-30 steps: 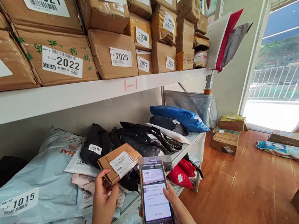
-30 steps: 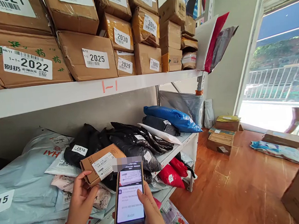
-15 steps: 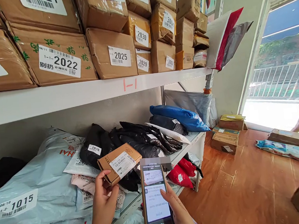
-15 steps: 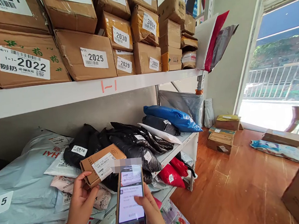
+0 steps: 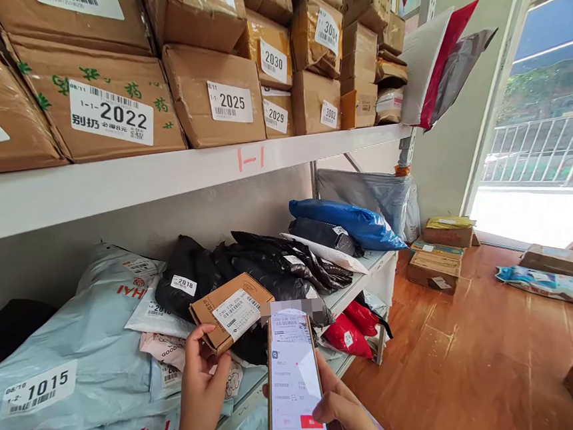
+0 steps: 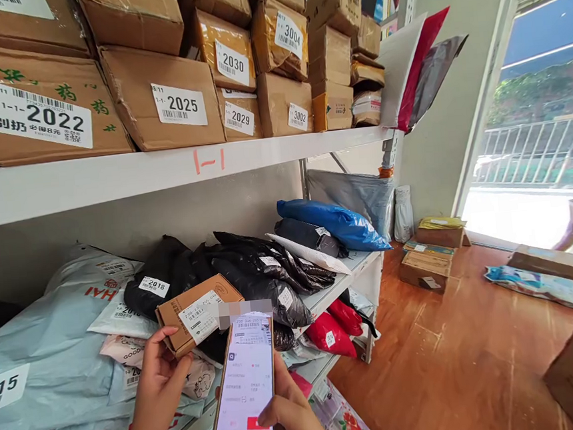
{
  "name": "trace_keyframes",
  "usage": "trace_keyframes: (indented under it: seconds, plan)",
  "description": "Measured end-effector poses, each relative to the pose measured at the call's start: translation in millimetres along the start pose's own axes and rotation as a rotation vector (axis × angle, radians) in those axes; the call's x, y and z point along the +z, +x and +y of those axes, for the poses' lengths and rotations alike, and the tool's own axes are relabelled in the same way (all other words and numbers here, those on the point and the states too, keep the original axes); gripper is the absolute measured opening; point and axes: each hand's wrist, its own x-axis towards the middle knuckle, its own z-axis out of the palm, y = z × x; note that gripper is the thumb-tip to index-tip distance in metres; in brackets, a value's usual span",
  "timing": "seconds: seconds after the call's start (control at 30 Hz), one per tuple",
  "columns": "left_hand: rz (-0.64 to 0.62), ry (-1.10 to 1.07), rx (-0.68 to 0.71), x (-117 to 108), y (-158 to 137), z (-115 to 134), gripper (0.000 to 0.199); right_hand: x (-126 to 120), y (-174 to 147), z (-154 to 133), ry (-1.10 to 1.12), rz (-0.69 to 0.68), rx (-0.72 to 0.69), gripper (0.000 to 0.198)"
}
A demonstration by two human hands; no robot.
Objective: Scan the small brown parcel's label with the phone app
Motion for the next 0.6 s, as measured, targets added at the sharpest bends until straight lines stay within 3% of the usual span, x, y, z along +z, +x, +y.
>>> trace_keyframes:
  seconds: [0.23,0.37,0.6]
  plan:
    - [0.001,-0.027,0.016,1.4,-3.3,8.5,0.05,-6.6,-4.5,0.4,0.01,-0.028,-0.015,0.112]
    - [0.009,-0.08,0.054,1.8,-5.7,10.1,0.046,-17.4,-7.8,3.0,0.012,0.026,-0.063,0.112]
    - [0.156,-0.191,0.101,17.3,-29.0,21.2,0.041,-48.6,-20.9,-7.8,0.123,0.178,-0.131,0.127]
